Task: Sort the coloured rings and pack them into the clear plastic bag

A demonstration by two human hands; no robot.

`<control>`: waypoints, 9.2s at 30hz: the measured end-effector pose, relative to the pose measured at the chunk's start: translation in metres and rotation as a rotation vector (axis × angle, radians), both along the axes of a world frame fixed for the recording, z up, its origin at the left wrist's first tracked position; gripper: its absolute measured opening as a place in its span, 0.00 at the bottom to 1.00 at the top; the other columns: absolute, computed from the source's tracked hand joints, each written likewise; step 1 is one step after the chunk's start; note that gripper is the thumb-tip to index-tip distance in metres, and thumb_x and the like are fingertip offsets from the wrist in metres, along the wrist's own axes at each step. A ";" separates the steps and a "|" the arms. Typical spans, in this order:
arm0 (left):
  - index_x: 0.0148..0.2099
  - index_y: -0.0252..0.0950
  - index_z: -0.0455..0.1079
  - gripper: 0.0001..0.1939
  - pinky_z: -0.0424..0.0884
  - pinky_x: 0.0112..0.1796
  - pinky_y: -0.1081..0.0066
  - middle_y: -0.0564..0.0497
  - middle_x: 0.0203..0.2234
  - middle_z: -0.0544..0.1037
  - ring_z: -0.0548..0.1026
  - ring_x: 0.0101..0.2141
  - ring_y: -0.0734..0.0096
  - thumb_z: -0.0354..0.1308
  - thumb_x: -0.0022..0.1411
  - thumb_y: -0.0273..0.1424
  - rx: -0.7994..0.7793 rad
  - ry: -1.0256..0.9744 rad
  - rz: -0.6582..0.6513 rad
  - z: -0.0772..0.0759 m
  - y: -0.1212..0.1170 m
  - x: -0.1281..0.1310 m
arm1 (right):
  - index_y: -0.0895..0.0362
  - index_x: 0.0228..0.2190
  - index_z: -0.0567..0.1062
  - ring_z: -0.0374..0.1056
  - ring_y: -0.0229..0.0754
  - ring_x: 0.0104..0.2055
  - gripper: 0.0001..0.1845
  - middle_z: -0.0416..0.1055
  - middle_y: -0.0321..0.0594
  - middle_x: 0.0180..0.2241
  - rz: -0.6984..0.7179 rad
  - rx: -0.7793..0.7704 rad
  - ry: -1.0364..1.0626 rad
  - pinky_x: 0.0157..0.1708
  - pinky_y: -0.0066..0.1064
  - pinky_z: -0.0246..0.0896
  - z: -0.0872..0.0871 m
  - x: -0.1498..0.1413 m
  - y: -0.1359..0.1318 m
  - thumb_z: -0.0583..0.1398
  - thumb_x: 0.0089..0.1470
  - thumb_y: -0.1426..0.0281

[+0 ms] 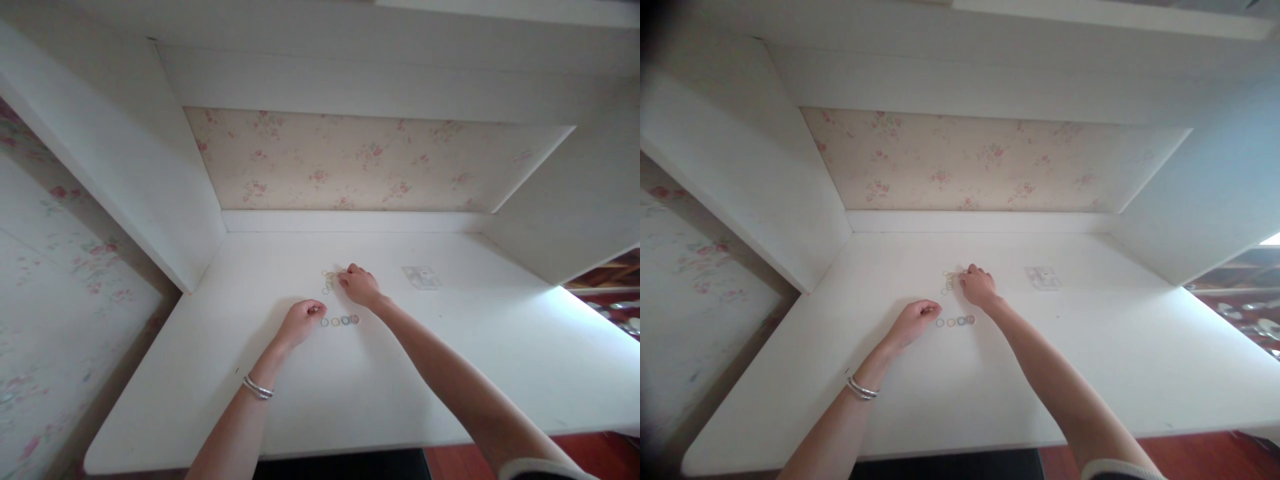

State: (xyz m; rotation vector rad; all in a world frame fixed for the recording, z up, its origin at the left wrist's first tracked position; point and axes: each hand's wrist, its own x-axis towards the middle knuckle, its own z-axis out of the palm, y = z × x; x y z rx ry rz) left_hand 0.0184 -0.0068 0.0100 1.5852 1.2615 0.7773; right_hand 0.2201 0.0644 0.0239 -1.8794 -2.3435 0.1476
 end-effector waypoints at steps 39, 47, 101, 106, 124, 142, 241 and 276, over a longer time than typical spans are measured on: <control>0.39 0.36 0.74 0.17 0.66 0.35 0.71 0.50 0.32 0.79 0.74 0.32 0.67 0.51 0.58 0.41 0.044 0.092 -0.012 0.000 -0.004 0.003 | 0.52 0.37 0.75 0.64 0.39 0.36 0.14 0.66 0.41 0.35 0.186 0.187 0.350 0.40 0.32 0.59 -0.023 0.041 -0.107 0.50 0.61 0.67; 0.39 0.36 0.74 0.16 0.66 0.35 0.72 0.49 0.31 0.78 0.74 0.32 0.68 0.49 0.60 0.39 0.158 0.190 0.060 -0.004 0.010 0.019 | 0.55 0.33 0.76 0.60 0.36 0.27 0.18 0.64 0.40 0.32 -0.231 0.316 0.791 0.27 0.29 0.57 -0.033 0.054 -0.102 0.52 0.57 0.57; 0.45 0.41 0.68 0.14 0.66 0.29 0.73 0.51 0.37 0.72 0.74 0.33 0.72 0.41 0.68 0.31 0.584 0.827 -0.307 0.012 -0.019 0.074 | 0.54 0.32 0.76 0.63 0.35 0.27 0.16 0.67 0.39 0.33 -0.247 0.230 0.928 0.28 0.28 0.59 -0.041 0.069 -0.095 0.53 0.55 0.58; 0.45 0.42 0.69 0.14 0.66 0.29 0.73 0.51 0.36 0.72 0.74 0.33 0.72 0.42 0.68 0.31 0.563 0.815 -0.296 0.011 -0.020 0.076 | 0.54 0.32 0.76 0.63 0.36 0.27 0.17 0.68 0.40 0.33 -0.241 0.233 0.917 0.28 0.29 0.59 -0.040 0.069 -0.095 0.53 0.55 0.58; 0.38 0.38 0.71 0.10 0.67 0.36 0.71 0.51 0.32 0.73 0.71 0.31 0.72 0.49 0.63 0.34 0.499 0.389 0.158 -0.005 -0.002 0.000 | 0.48 0.46 0.73 0.65 0.37 0.33 0.16 0.66 0.42 0.40 0.196 0.208 0.439 0.39 0.34 0.61 -0.023 0.044 -0.110 0.51 0.59 0.64; 0.37 0.38 0.71 0.10 0.67 0.37 0.71 0.51 0.33 0.74 0.71 0.33 0.71 0.49 0.63 0.33 0.452 0.409 0.102 -0.006 -0.003 -0.001 | 0.50 0.39 0.76 0.66 0.40 0.35 0.15 0.71 0.42 0.37 0.208 0.197 0.385 0.38 0.34 0.59 -0.032 0.044 -0.108 0.50 0.60 0.65; 0.38 0.36 0.74 0.13 0.65 0.34 0.73 0.51 0.32 0.77 0.72 0.32 0.71 0.51 0.59 0.38 0.173 0.220 0.125 -0.009 0.006 -0.008 | 0.52 0.34 0.75 0.63 0.40 0.35 0.14 0.66 0.41 0.33 -0.021 0.319 0.480 0.37 0.32 0.57 -0.001 0.012 -0.120 0.51 0.60 0.63; 0.36 0.37 0.69 0.08 0.65 0.38 0.71 0.50 0.33 0.73 0.71 0.35 0.70 0.49 0.63 0.31 0.408 0.464 -0.005 0.000 -0.001 0.029 | 0.53 0.32 0.76 0.62 0.37 0.28 0.16 0.66 0.38 0.31 -0.250 0.227 0.743 0.31 0.29 0.58 -0.034 0.052 -0.087 0.52 0.55 0.59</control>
